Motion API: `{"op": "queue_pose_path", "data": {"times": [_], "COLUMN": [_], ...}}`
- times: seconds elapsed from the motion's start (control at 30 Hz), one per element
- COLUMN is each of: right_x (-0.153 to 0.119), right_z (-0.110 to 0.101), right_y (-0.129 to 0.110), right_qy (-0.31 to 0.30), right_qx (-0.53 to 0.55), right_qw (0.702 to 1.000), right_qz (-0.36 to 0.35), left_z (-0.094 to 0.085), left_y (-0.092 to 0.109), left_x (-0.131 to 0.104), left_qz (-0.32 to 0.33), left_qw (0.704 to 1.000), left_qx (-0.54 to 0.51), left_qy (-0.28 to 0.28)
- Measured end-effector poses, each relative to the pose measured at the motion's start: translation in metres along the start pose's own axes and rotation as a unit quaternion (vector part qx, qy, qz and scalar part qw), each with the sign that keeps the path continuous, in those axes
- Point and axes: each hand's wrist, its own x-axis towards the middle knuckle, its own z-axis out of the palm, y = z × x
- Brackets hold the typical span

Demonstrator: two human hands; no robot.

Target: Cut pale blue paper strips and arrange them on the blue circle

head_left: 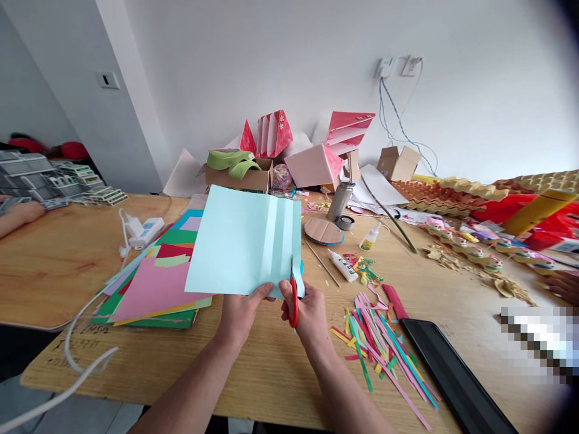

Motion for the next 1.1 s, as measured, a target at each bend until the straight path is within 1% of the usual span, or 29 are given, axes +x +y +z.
{"op": "queue_pose_path", "data": {"times": [0.2,0.4,0.93,1.1], "right_x": [0.0004,-0.0005,0.001,0.0017], "right_z": [-0.0002,-0.0008,-0.0003,-0.002], "right_y": [0.0006,-0.0018,-0.0024,-0.0037], "right_qy": [-0.001,0.002,0.006,0.004], "right_qx": [-0.001,-0.016,-0.007,-0.003], "right_qw": [1.0,1.0,1.0,1.0], "right_qz": [0.0,0.005,0.004,0.004], "left_z": [-0.0008,-0.0004,-0.0016,-0.0033], "left_y": [-0.0017,-0.0014,-0.0048,-0.0068], "left_x": [-0.0005,0.0003,0.0008,0.0012], "left_qz": [0.007,0.004,0.0,0.012], "left_qw": [1.0,1.0,1.0,1.0], "left_qx": [-0.015,-0.005,-0.013,0.004], "left_qy": [-0.007,-0.011,-0.008,-0.018]}}
